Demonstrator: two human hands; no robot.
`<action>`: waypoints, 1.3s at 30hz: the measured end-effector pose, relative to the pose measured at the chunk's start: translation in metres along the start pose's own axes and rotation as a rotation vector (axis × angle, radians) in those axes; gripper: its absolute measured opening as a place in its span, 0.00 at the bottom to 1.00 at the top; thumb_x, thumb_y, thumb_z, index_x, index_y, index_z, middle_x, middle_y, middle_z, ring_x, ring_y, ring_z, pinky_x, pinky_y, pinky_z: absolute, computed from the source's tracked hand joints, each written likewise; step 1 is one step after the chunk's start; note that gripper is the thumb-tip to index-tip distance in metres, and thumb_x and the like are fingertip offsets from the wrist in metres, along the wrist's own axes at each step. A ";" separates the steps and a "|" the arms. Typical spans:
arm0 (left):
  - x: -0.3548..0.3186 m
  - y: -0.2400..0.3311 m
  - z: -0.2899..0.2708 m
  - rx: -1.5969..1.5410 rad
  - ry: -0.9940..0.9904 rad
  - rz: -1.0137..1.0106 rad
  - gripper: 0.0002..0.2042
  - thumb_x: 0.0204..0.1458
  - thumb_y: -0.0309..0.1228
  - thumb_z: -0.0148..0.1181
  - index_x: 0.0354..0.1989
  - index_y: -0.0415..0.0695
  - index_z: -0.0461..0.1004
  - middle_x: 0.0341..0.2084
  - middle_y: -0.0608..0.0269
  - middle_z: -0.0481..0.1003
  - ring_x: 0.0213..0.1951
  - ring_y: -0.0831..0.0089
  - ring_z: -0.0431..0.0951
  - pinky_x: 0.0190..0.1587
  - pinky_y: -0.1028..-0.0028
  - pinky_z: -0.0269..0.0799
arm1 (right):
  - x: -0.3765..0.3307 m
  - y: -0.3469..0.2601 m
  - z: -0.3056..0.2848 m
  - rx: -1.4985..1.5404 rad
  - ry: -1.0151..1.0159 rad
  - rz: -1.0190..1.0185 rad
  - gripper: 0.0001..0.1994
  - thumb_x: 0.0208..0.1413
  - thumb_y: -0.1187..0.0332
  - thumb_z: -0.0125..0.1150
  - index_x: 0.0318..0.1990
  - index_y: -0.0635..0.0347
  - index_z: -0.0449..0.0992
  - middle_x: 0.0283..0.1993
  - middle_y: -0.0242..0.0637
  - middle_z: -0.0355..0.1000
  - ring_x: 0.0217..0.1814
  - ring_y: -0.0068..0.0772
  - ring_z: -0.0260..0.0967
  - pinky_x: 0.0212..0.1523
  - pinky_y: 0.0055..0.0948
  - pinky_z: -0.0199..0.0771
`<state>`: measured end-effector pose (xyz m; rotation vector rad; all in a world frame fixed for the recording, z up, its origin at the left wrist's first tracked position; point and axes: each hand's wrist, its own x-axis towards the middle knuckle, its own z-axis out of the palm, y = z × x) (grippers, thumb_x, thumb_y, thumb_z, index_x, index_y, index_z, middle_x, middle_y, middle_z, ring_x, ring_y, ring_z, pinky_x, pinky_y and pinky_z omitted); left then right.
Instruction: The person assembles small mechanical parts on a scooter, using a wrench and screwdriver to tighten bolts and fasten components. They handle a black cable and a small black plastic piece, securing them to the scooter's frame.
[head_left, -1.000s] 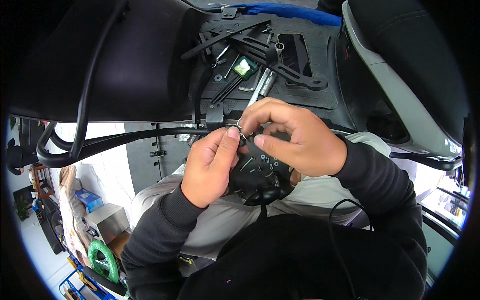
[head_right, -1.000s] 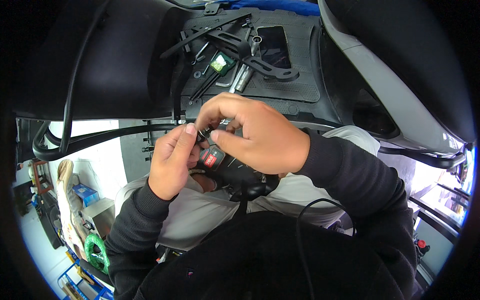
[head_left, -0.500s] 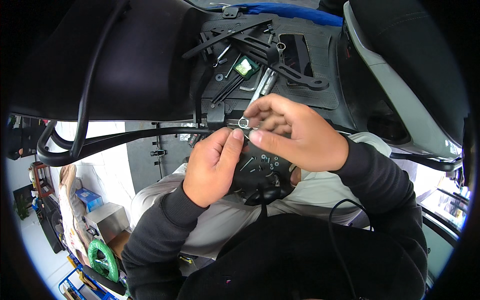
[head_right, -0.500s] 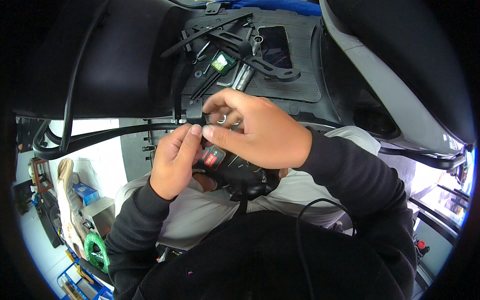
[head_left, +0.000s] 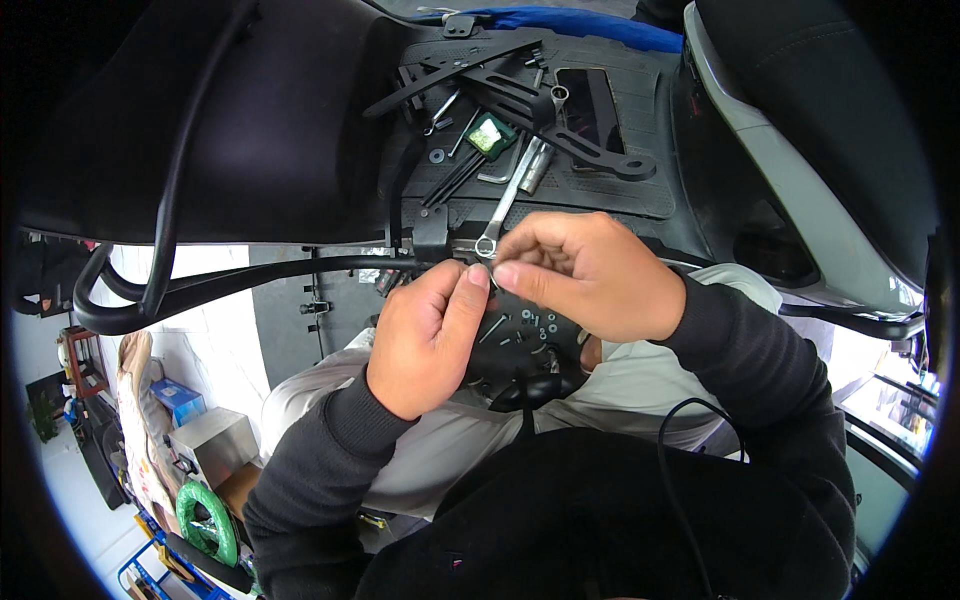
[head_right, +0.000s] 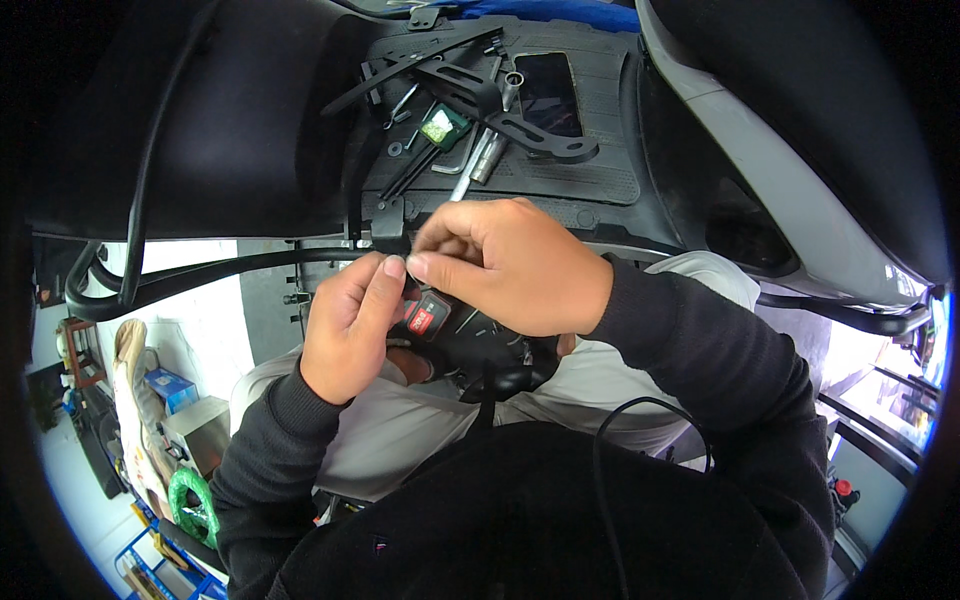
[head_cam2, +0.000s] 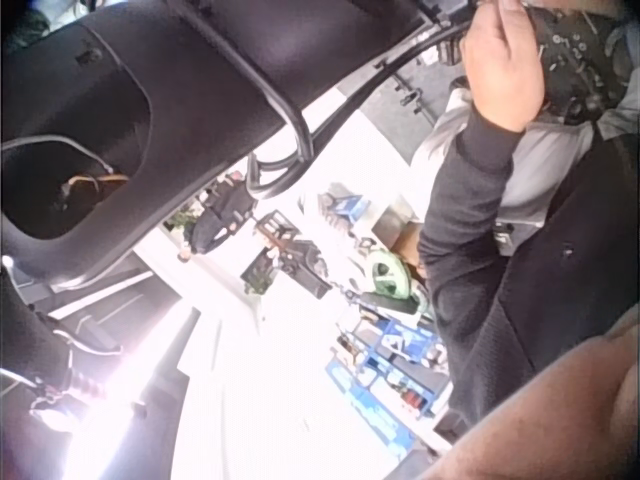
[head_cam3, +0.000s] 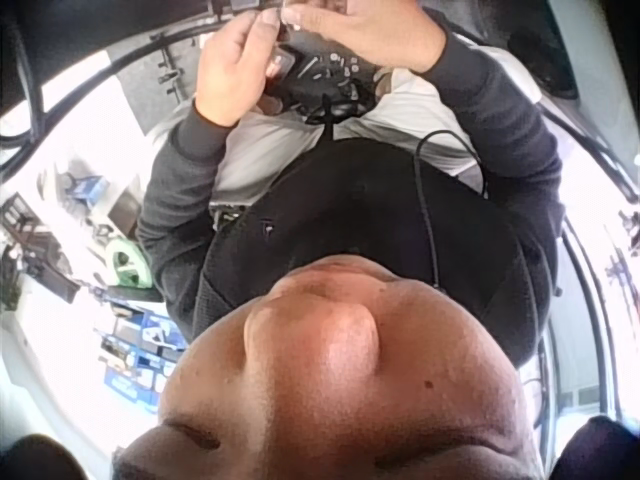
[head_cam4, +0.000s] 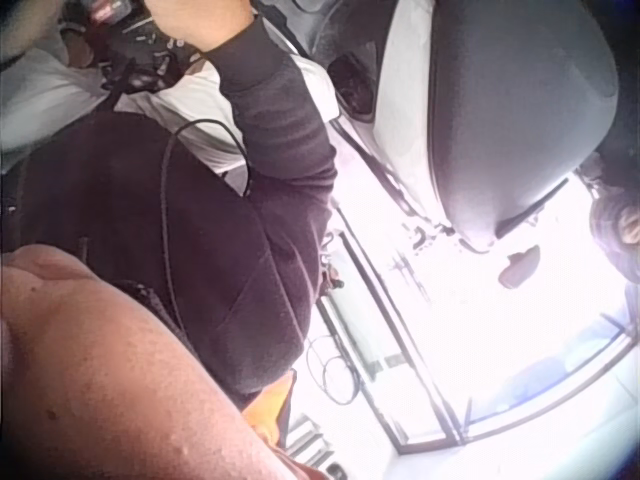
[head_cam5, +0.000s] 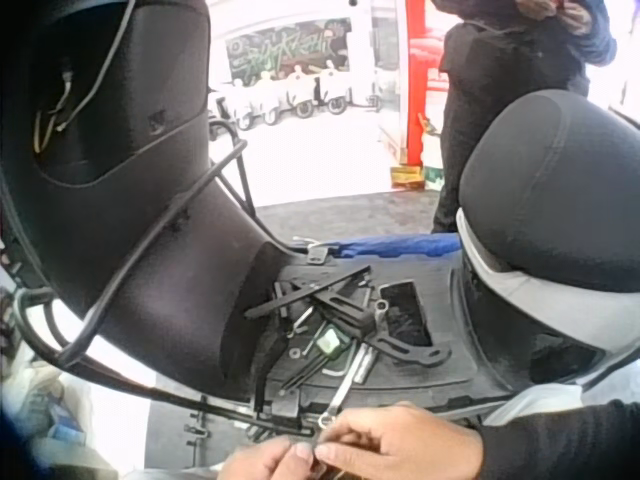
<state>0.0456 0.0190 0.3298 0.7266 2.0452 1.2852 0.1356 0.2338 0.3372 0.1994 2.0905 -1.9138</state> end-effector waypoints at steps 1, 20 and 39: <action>0.000 0.000 -0.001 0.036 0.003 -0.020 0.20 0.74 0.40 0.53 0.33 0.36 0.76 0.18 0.67 0.72 0.23 0.80 0.68 0.28 0.71 0.66 | 0.000 0.000 0.000 -0.071 0.011 -0.114 0.15 0.66 0.71 0.65 0.58 0.64 0.76 0.47 0.36 0.79 0.45 0.23 0.78 0.49 0.26 0.79; -0.002 0.000 0.003 -0.011 0.011 0.003 0.19 0.74 0.38 0.54 0.32 0.35 0.74 0.17 0.57 0.72 0.21 0.73 0.70 0.28 0.66 0.69 | 0.001 0.003 -0.005 0.071 -0.064 0.086 0.16 0.69 0.68 0.66 0.58 0.69 0.76 0.51 0.40 0.80 0.47 0.22 0.78 0.50 0.25 0.80; -0.005 0.003 0.002 0.037 -0.005 -0.023 0.17 0.72 0.38 0.58 0.36 0.35 0.76 0.17 0.59 0.72 0.21 0.77 0.69 0.26 0.70 0.66 | 0.003 0.006 -0.008 0.269 -0.085 -0.049 0.13 0.64 0.71 0.72 0.50 0.68 0.77 0.57 0.41 0.76 0.49 0.20 0.77 0.52 0.24 0.81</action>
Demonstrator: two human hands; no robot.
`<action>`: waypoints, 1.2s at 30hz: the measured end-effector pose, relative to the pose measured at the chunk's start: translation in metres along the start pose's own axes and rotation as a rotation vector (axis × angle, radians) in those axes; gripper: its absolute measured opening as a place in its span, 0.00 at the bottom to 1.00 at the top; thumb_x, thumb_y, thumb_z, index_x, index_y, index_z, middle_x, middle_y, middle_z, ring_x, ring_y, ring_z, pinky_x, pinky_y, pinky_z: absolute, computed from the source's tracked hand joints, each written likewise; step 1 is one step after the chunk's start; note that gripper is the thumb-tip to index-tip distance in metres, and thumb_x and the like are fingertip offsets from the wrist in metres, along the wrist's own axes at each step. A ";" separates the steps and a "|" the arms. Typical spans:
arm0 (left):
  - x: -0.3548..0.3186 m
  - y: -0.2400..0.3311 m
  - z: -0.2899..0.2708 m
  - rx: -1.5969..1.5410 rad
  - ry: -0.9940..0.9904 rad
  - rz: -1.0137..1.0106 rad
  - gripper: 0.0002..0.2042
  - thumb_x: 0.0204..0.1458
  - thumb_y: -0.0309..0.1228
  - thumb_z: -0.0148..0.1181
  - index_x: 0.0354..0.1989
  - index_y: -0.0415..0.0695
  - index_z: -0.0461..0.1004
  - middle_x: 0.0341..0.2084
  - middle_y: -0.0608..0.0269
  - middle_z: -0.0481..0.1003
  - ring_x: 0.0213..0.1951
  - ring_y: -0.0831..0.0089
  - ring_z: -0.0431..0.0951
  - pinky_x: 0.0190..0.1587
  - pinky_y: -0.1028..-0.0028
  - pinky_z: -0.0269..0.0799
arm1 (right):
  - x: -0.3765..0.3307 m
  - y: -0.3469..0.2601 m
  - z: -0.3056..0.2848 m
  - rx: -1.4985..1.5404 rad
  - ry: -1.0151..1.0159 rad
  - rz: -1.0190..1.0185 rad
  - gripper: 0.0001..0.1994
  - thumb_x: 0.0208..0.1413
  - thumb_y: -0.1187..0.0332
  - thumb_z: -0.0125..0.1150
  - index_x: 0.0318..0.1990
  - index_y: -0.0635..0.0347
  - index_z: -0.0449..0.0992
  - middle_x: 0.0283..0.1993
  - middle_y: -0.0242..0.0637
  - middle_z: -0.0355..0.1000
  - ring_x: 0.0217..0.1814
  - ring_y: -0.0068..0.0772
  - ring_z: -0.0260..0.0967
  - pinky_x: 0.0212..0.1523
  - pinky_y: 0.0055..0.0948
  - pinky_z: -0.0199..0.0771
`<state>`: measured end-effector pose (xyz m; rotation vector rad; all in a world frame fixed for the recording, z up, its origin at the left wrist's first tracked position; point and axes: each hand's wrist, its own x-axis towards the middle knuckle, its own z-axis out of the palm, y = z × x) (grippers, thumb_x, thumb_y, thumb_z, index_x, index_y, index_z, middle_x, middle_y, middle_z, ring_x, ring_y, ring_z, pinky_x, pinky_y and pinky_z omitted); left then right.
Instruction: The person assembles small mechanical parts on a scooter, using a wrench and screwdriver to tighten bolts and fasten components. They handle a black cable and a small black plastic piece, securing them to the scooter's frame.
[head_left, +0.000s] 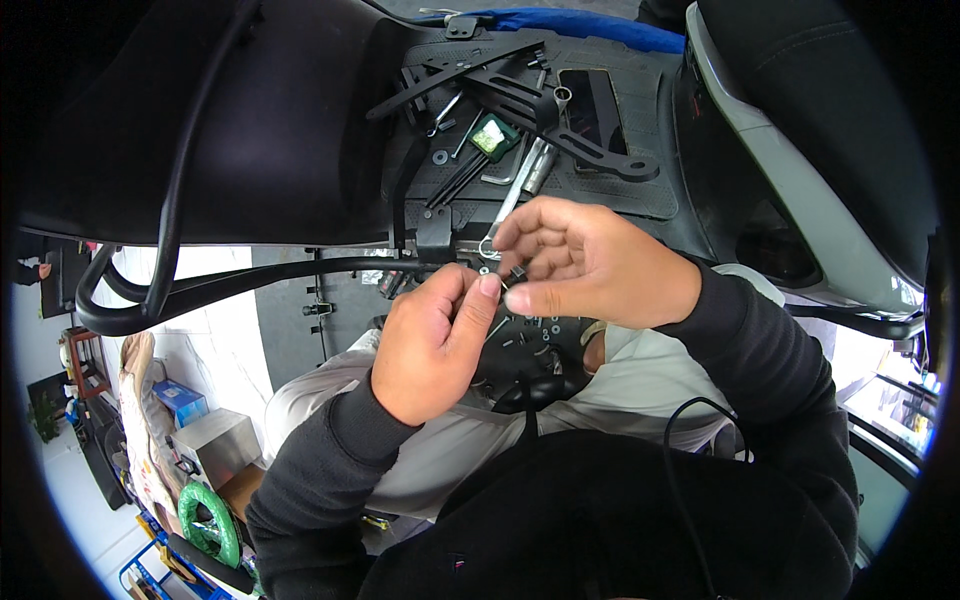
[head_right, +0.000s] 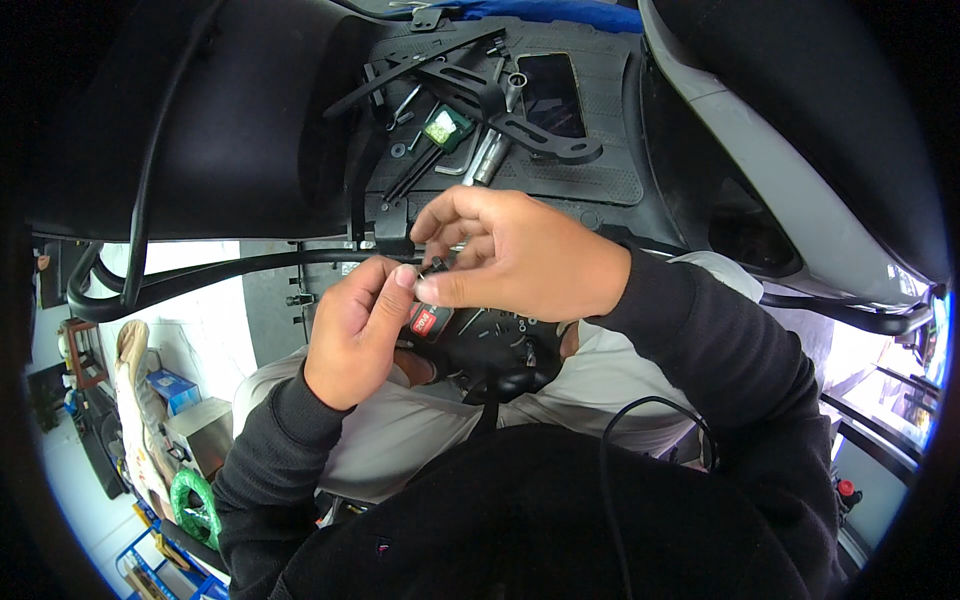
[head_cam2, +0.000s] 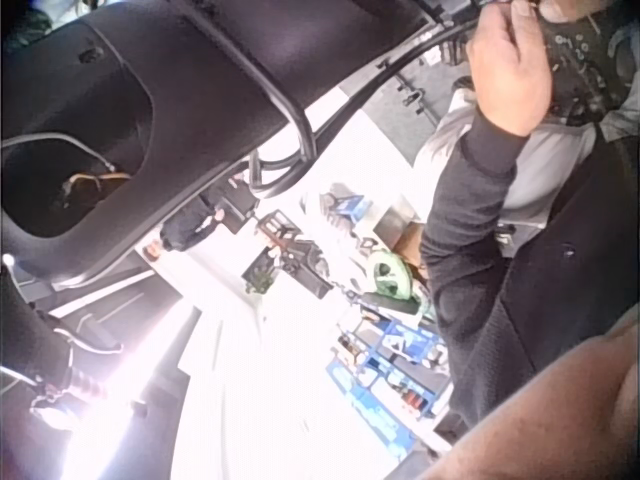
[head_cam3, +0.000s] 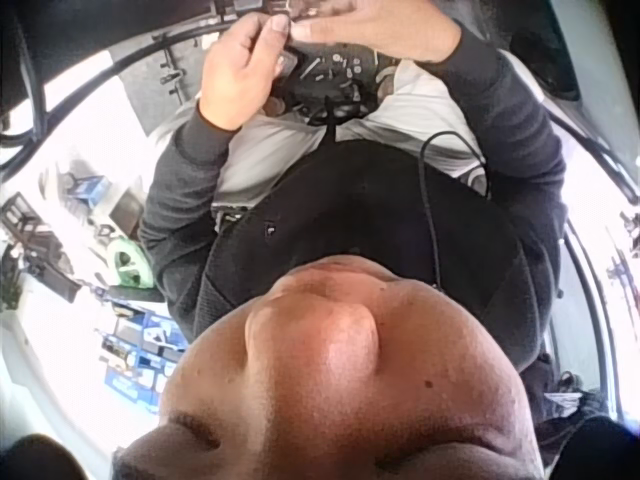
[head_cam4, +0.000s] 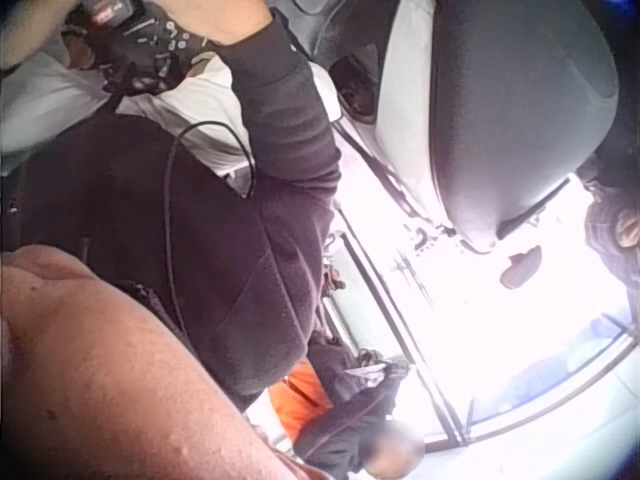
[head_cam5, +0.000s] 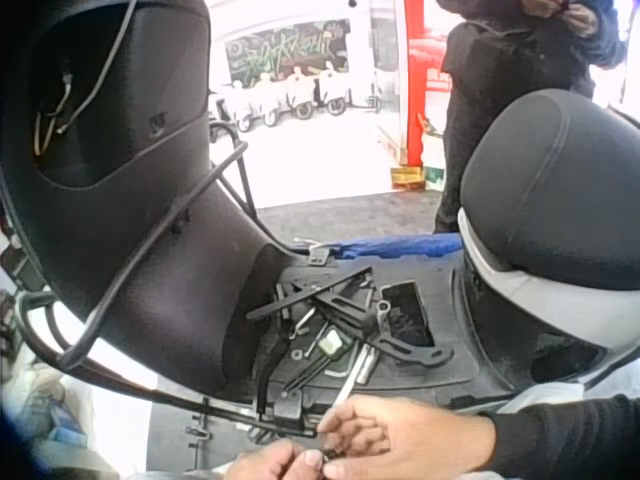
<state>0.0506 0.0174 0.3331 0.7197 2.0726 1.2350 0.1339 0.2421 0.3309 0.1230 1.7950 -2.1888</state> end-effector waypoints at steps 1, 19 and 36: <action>0.000 0.000 0.000 0.004 -0.001 0.009 0.17 0.72 0.38 0.58 0.37 0.35 0.76 0.16 0.59 0.72 0.21 0.77 0.69 0.26 0.69 0.66 | 0.001 0.000 -0.001 -0.031 0.034 0.114 0.13 0.64 0.71 0.73 0.49 0.68 0.77 0.57 0.41 0.76 0.49 0.20 0.76 0.52 0.24 0.81; 0.005 -0.004 -0.002 0.000 -0.022 0.016 0.19 0.74 0.40 0.55 0.35 0.36 0.75 0.19 0.59 0.71 0.23 0.73 0.68 0.29 0.68 0.67 | 0.004 0.003 0.014 -0.068 0.166 -0.211 0.16 0.73 0.59 0.62 0.48 0.69 0.81 0.40 0.35 0.81 0.41 0.22 0.79 0.43 0.25 0.80; 0.002 -0.001 -0.003 0.006 -0.042 -0.013 0.18 0.73 0.39 0.55 0.34 0.36 0.75 0.18 0.59 0.72 0.22 0.74 0.69 0.28 0.67 0.67 | 0.001 0.005 -0.003 0.004 -0.036 0.089 0.12 0.64 0.74 0.63 0.53 0.67 0.75 0.45 0.36 0.78 0.46 0.24 0.78 0.48 0.24 0.79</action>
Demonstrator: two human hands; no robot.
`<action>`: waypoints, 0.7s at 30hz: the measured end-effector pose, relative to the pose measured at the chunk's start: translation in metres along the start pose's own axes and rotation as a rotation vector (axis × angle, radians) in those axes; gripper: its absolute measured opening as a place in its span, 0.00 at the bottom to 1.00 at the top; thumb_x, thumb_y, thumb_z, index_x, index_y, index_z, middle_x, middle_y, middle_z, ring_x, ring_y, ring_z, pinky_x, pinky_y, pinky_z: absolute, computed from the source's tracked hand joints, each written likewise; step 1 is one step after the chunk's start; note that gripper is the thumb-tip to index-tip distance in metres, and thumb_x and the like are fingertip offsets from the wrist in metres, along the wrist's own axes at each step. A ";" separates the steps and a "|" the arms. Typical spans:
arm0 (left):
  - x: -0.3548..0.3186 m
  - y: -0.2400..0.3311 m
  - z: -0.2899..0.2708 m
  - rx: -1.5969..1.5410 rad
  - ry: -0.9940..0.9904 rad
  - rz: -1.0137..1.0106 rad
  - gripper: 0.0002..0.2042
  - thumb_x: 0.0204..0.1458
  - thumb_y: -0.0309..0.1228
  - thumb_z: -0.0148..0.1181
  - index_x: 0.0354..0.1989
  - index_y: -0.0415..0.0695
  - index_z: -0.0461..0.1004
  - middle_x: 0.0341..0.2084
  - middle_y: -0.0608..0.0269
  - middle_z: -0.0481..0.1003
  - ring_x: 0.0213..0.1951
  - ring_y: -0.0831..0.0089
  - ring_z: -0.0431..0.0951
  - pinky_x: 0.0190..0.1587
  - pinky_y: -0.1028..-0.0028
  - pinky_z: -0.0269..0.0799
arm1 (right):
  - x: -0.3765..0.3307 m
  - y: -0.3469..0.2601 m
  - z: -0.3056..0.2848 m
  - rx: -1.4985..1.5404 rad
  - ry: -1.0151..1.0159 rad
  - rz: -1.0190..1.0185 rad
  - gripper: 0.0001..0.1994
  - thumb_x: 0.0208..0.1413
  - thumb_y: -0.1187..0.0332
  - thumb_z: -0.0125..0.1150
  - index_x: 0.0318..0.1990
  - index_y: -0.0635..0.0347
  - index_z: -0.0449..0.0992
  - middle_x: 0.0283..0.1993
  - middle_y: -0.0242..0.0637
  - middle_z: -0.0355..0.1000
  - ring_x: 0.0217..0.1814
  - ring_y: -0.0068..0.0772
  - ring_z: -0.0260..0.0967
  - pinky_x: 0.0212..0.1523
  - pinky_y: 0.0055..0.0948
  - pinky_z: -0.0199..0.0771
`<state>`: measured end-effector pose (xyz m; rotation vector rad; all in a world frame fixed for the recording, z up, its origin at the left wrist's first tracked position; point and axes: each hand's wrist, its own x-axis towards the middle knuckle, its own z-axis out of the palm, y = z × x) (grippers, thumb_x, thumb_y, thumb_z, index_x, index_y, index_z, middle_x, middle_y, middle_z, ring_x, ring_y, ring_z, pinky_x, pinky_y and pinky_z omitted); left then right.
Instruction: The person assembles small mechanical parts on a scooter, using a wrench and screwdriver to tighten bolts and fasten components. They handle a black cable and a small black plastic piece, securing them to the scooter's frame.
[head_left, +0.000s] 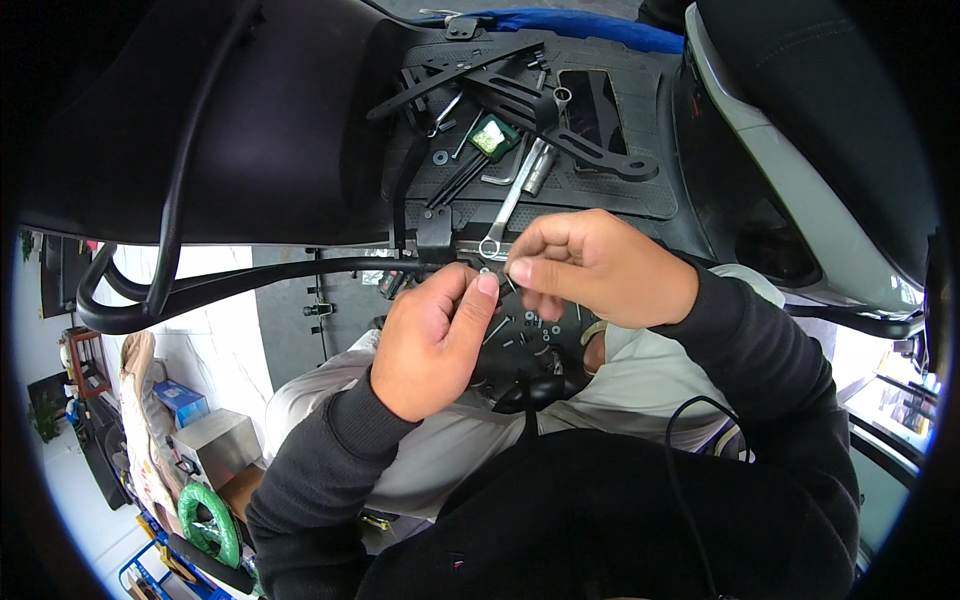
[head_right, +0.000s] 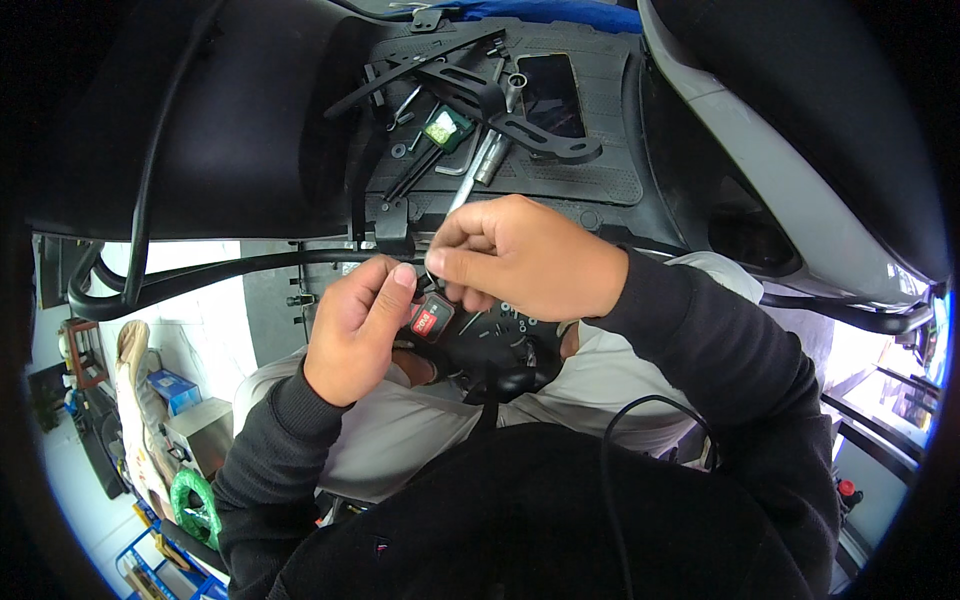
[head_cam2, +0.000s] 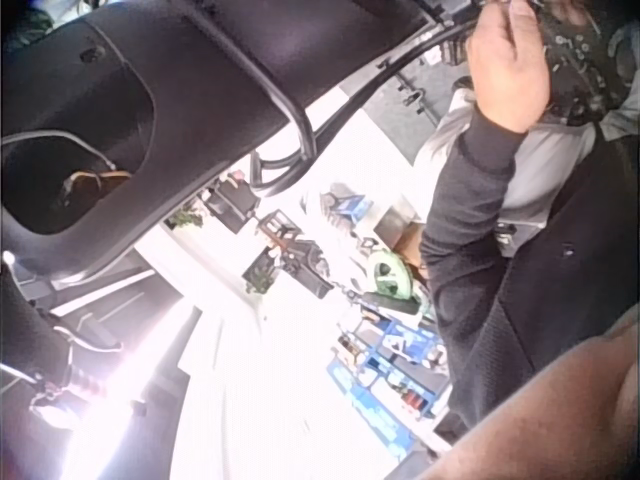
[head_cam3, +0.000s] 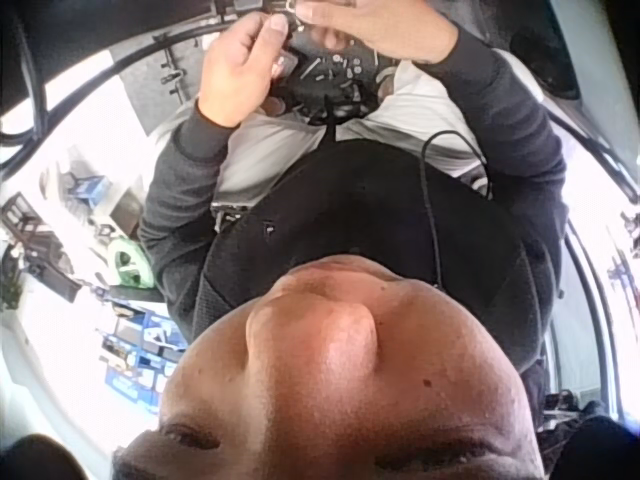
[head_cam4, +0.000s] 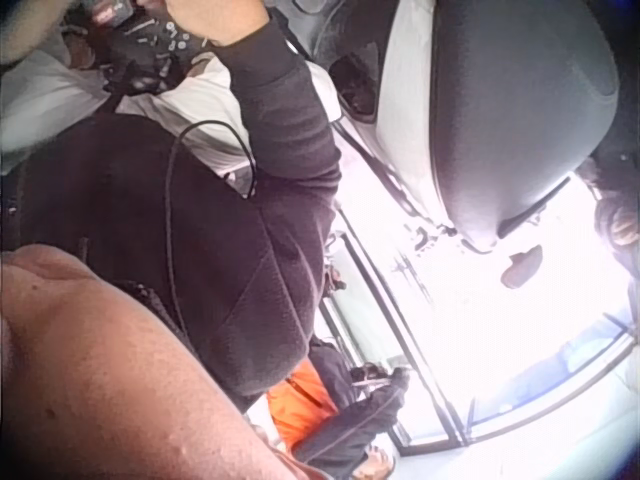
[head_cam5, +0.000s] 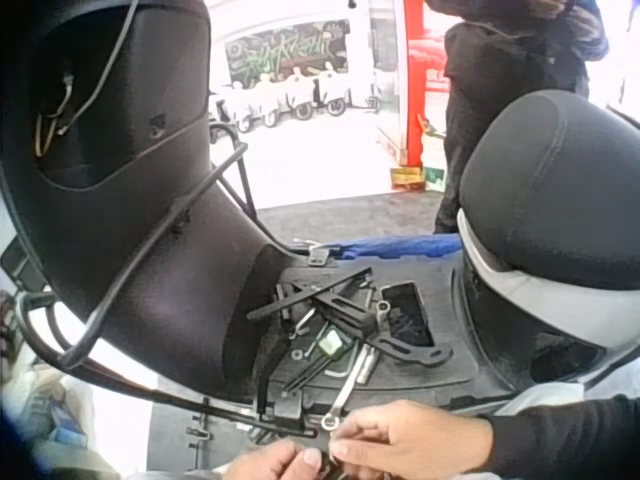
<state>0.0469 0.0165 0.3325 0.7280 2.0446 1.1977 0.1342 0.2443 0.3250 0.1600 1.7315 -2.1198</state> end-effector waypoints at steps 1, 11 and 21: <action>0.000 0.000 0.000 -0.015 0.006 0.001 0.18 0.73 0.39 0.55 0.34 0.36 0.75 0.18 0.59 0.72 0.22 0.74 0.69 0.28 0.67 0.67 | 0.001 0.001 0.000 0.021 -0.018 -0.070 0.12 0.65 0.73 0.63 0.53 0.67 0.75 0.45 0.36 0.78 0.46 0.24 0.78 0.47 0.24 0.79; 0.000 -0.001 -0.001 -0.010 0.013 -0.001 0.18 0.73 0.39 0.55 0.35 0.36 0.75 0.17 0.58 0.72 0.21 0.73 0.69 0.28 0.67 0.67 | 0.000 0.002 -0.003 -0.089 0.019 0.032 0.16 0.71 0.62 0.64 0.54 0.68 0.75 0.42 0.34 0.79 0.40 0.21 0.77 0.42 0.23 0.78; 0.001 -0.005 -0.002 -0.017 0.020 0.011 0.18 0.73 0.39 0.55 0.34 0.36 0.75 0.18 0.57 0.71 0.21 0.71 0.69 0.28 0.66 0.67 | -0.001 -0.003 -0.002 -0.044 0.027 0.163 0.13 0.66 0.72 0.64 0.54 0.67 0.75 0.50 0.38 0.77 0.46 0.22 0.77 0.45 0.22 0.78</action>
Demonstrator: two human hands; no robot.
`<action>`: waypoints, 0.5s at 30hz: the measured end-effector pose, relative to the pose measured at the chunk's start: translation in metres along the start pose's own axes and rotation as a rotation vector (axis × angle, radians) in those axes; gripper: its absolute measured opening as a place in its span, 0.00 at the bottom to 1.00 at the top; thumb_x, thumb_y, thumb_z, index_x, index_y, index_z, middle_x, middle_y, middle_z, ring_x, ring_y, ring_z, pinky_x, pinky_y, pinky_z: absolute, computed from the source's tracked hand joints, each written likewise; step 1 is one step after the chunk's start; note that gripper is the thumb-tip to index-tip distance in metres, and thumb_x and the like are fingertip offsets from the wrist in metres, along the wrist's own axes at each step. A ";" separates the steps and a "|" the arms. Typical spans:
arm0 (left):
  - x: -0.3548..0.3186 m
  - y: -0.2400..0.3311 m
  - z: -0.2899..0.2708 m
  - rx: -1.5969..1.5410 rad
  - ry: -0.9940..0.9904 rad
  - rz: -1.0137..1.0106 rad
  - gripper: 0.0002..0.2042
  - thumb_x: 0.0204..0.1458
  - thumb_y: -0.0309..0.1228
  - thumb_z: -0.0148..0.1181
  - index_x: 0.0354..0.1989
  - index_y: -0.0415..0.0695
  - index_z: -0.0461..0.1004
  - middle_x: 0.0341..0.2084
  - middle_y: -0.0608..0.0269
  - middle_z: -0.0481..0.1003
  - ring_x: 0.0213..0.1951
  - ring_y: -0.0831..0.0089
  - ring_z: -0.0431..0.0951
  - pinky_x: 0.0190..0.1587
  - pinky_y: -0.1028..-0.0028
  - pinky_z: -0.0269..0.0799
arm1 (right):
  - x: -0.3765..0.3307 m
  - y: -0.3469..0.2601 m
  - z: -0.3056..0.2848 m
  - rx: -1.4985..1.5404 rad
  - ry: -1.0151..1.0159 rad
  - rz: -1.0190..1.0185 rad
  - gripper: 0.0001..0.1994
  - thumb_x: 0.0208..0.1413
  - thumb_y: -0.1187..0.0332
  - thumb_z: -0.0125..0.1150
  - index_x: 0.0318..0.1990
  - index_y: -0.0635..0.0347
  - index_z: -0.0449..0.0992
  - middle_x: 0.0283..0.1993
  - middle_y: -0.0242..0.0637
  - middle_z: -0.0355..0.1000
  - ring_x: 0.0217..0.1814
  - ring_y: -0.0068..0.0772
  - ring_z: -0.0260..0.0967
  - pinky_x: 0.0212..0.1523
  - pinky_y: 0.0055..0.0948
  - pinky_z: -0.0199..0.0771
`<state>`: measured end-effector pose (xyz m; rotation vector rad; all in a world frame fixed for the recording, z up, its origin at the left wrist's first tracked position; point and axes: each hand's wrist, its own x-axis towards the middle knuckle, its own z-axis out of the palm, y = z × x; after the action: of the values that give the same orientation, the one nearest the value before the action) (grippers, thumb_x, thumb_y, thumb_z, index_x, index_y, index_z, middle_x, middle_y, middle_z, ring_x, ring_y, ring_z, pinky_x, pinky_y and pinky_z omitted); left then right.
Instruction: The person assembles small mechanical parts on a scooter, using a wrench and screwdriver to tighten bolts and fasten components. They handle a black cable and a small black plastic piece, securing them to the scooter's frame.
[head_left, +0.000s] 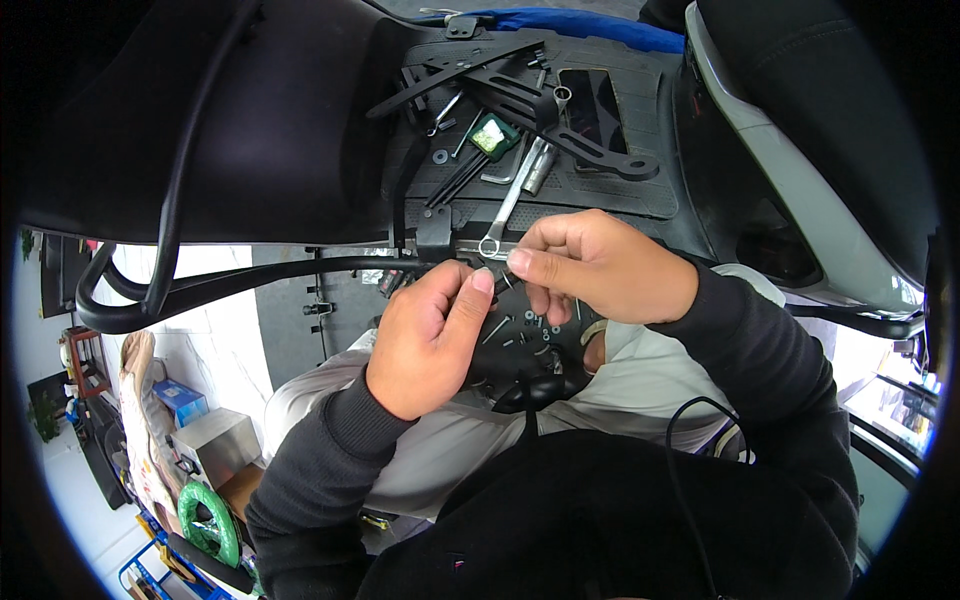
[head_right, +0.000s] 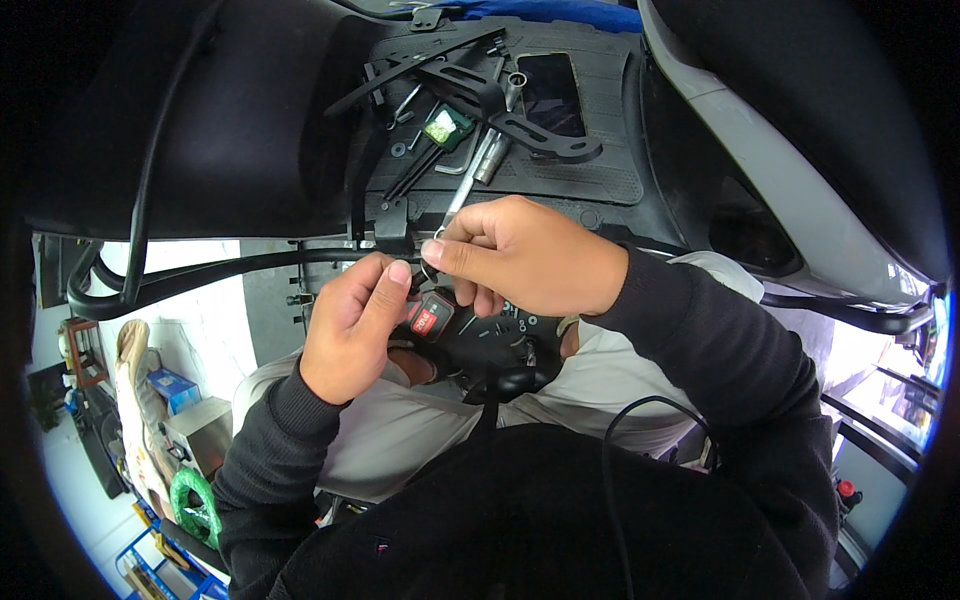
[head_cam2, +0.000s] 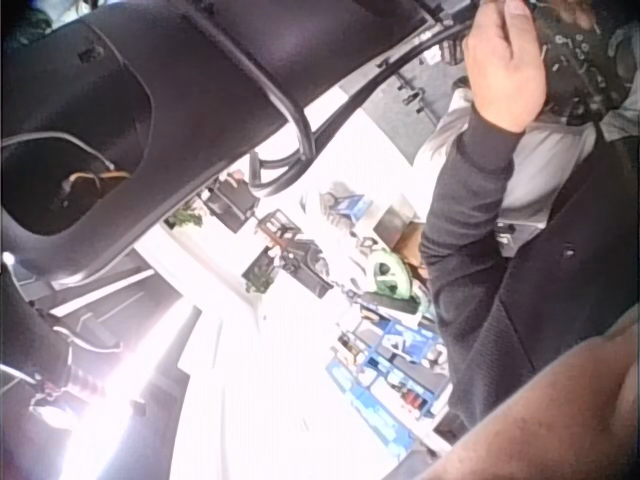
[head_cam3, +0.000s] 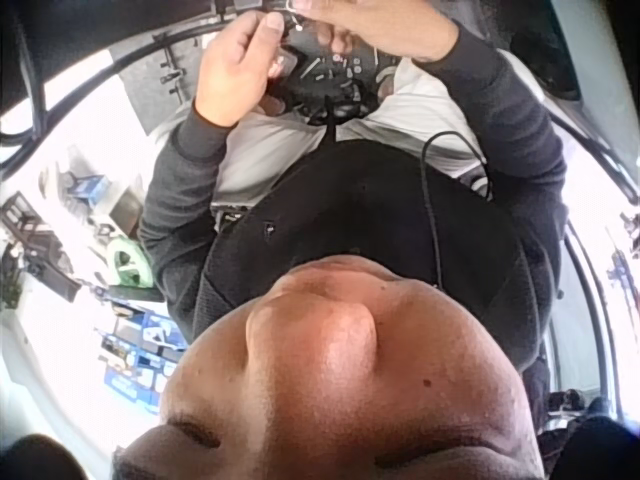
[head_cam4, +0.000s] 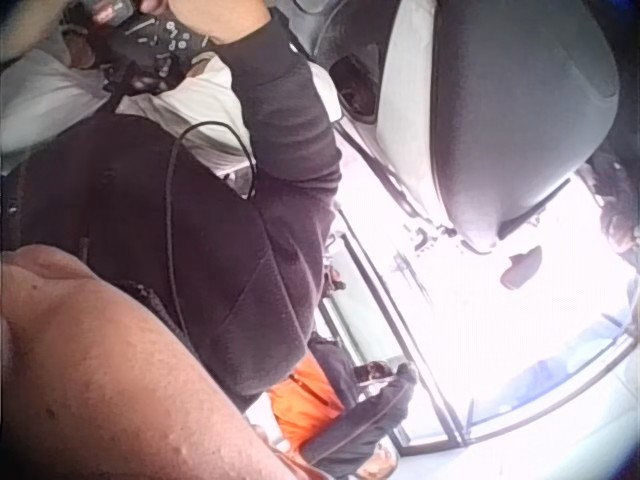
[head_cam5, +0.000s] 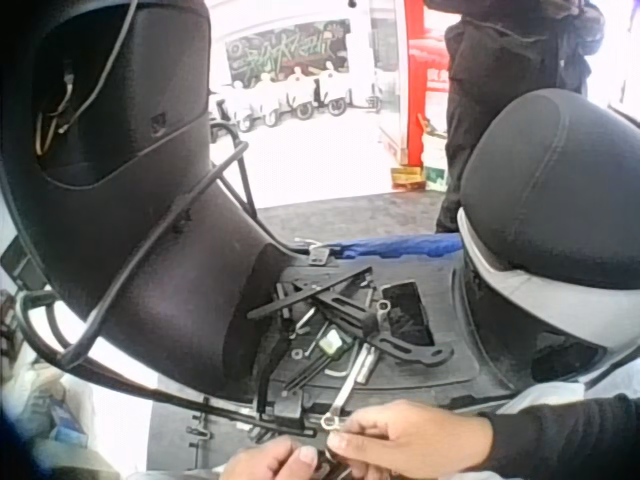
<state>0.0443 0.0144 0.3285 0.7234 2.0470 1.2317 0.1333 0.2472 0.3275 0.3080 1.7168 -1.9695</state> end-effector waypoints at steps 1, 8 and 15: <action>0.000 0.000 0.000 0.012 -0.012 -0.008 0.18 0.73 0.39 0.55 0.34 0.36 0.75 0.18 0.57 0.72 0.21 0.71 0.69 0.28 0.66 0.67 | 0.001 0.000 0.000 -0.008 -0.019 0.003 0.14 0.65 0.72 0.64 0.55 0.68 0.75 0.50 0.38 0.77 0.46 0.22 0.77 0.45 0.22 0.78; 0.001 0.000 0.000 -0.051 -0.005 -0.032 0.20 0.73 0.40 0.54 0.33 0.36 0.74 0.19 0.58 0.73 0.22 0.71 0.70 0.28 0.66 0.68 | 0.002 0.004 0.002 0.002 0.064 -0.204 0.17 0.71 0.61 0.63 0.55 0.68 0.76 0.43 0.35 0.79 0.39 0.23 0.77 0.40 0.23 0.79; 0.002 0.004 -0.003 -0.006 -0.007 -0.030 0.19 0.73 0.40 0.55 0.33 0.36 0.74 0.20 0.58 0.73 0.23 0.74 0.70 0.29 0.67 0.67 | 0.003 0.004 0.001 0.014 0.033 -0.369 0.10 0.66 0.75 0.64 0.52 0.64 0.73 0.50 0.38 0.78 0.48 0.25 0.77 0.50 0.26 0.78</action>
<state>0.0419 0.0159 0.3329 0.6908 2.0404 1.2169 0.1327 0.2453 0.3231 0.0268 1.8878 -2.2438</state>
